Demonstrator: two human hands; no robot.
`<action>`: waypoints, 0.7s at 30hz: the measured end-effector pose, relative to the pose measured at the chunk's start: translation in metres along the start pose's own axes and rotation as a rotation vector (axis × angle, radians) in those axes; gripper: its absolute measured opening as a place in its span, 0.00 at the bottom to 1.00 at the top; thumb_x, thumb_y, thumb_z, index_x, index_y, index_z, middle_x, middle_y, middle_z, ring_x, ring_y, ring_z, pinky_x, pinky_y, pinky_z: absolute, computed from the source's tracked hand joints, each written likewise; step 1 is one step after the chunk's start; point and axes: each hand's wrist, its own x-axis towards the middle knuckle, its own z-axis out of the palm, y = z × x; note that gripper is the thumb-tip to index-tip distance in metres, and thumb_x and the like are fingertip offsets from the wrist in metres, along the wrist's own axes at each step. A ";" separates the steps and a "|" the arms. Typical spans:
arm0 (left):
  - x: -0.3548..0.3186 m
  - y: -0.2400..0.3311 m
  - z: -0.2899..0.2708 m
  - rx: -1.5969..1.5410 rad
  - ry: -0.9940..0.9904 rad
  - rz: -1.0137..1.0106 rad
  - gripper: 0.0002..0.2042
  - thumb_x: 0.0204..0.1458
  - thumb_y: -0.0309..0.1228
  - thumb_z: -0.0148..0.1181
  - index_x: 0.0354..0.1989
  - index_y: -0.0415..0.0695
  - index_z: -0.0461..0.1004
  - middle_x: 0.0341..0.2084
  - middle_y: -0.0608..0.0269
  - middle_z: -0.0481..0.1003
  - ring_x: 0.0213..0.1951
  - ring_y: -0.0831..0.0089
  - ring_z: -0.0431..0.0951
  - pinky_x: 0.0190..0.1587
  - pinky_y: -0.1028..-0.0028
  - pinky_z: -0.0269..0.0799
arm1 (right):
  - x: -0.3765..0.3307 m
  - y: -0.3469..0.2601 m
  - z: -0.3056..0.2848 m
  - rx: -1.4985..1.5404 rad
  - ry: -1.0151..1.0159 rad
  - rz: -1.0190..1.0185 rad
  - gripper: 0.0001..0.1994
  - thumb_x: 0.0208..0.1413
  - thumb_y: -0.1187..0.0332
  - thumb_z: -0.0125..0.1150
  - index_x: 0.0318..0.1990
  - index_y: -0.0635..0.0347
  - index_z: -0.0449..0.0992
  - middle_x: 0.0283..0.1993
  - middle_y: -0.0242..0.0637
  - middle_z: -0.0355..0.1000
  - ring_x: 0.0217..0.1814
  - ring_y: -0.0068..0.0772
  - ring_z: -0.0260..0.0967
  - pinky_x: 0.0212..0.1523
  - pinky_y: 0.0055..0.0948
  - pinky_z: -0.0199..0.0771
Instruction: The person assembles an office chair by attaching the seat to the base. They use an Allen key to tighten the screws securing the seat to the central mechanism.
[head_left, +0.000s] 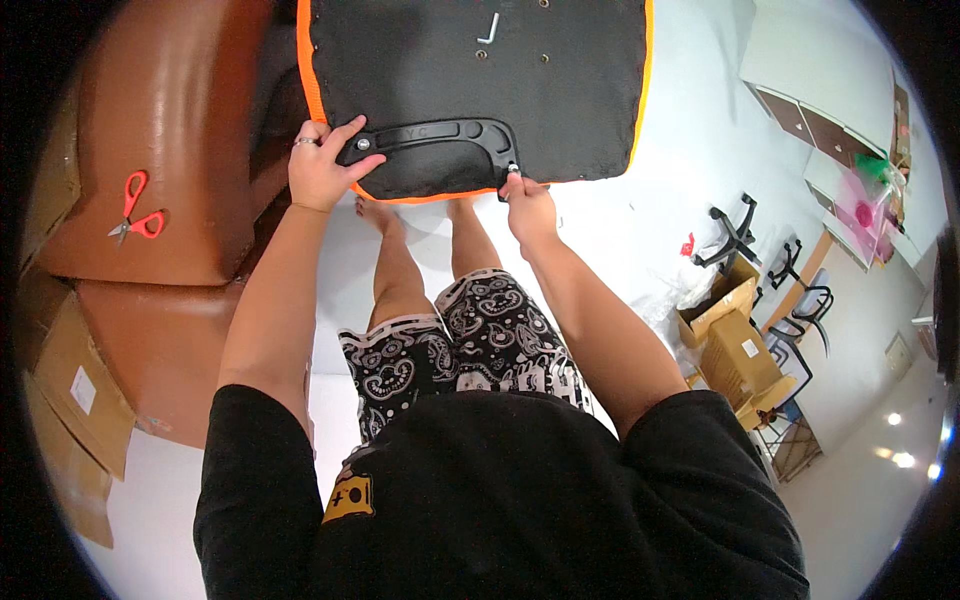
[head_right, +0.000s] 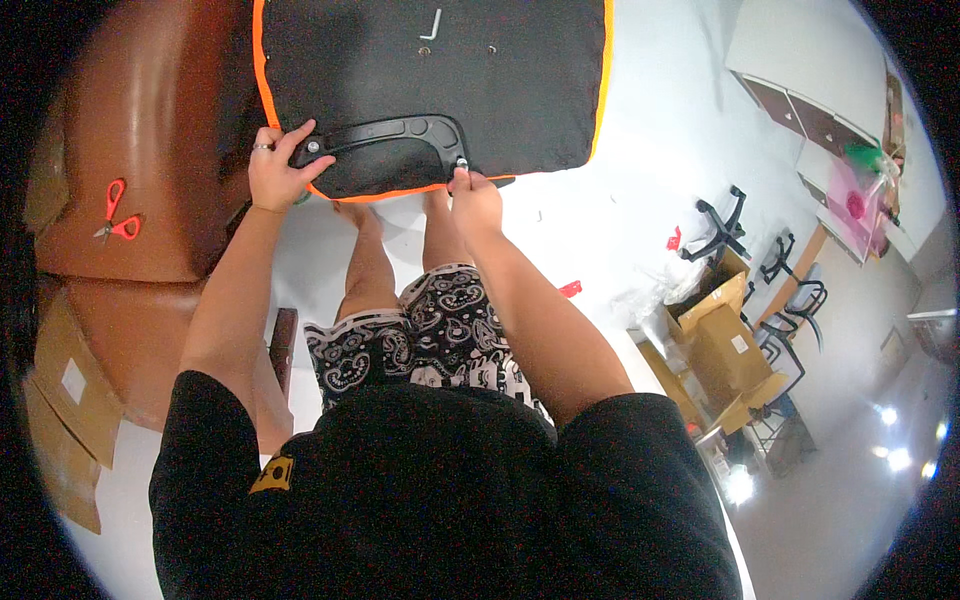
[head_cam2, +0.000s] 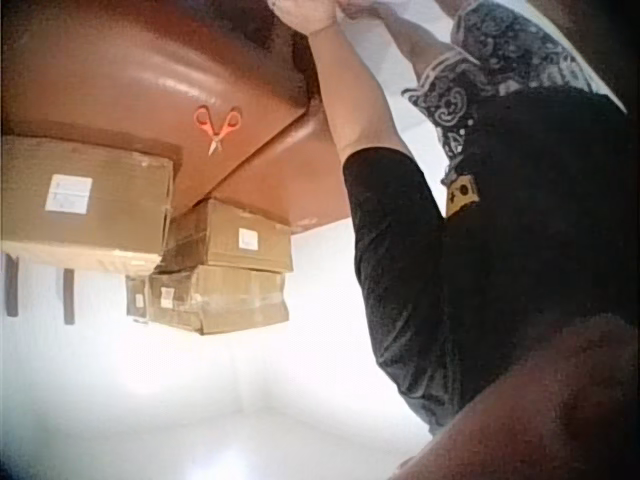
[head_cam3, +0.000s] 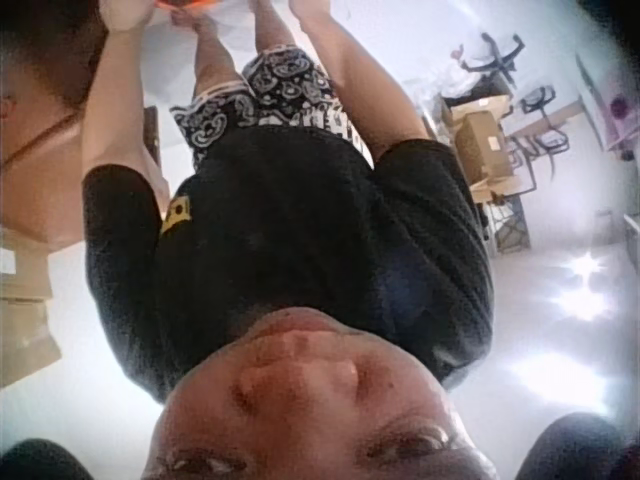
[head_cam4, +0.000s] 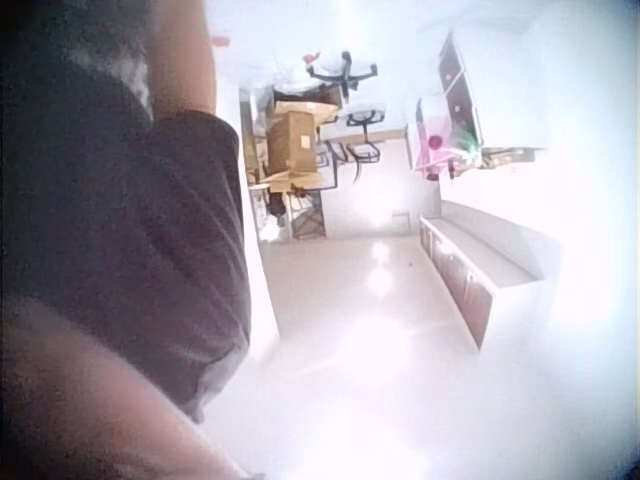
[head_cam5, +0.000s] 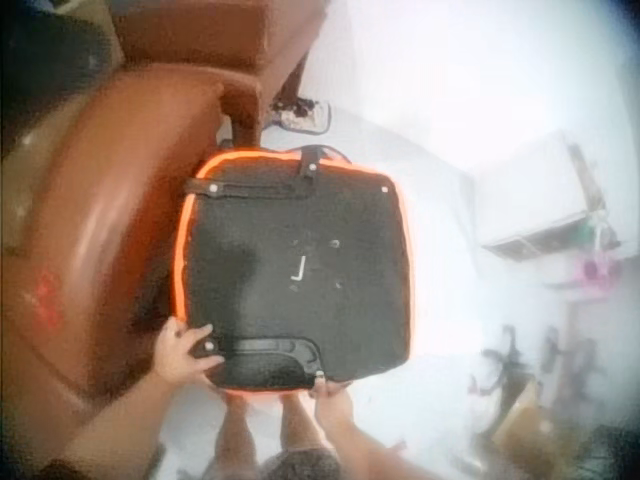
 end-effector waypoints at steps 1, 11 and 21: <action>0.002 0.001 -0.001 -0.008 0.002 0.020 0.29 0.24 0.48 0.74 0.42 0.58 0.78 0.23 0.65 0.60 0.27 0.67 0.66 0.31 0.69 0.68 | 0.002 0.001 -0.001 -0.007 -0.023 0.000 0.17 0.61 0.57 0.48 0.30 0.60 0.75 0.21 0.29 0.64 0.25 0.24 0.58 0.29 0.27 0.61; 0.003 0.010 -0.021 -0.013 -0.026 -0.002 0.21 0.32 0.42 0.72 0.39 0.54 0.79 0.24 0.64 0.65 0.32 0.65 0.68 0.40 0.66 0.65 | 0.000 0.032 -0.030 -0.131 -0.040 -0.306 0.14 0.56 0.60 0.54 0.32 0.64 0.75 0.26 0.43 0.72 0.29 0.39 0.69 0.32 0.33 0.67; -0.006 0.000 -0.050 -0.167 -0.131 -0.245 0.08 0.41 0.29 0.68 0.30 0.44 0.77 0.27 0.62 0.68 0.35 0.67 0.68 0.42 0.70 0.64 | -0.027 0.071 -0.020 -0.025 -0.115 -0.227 0.12 0.56 0.62 0.53 0.34 0.65 0.74 0.27 0.46 0.72 0.31 0.41 0.70 0.35 0.35 0.69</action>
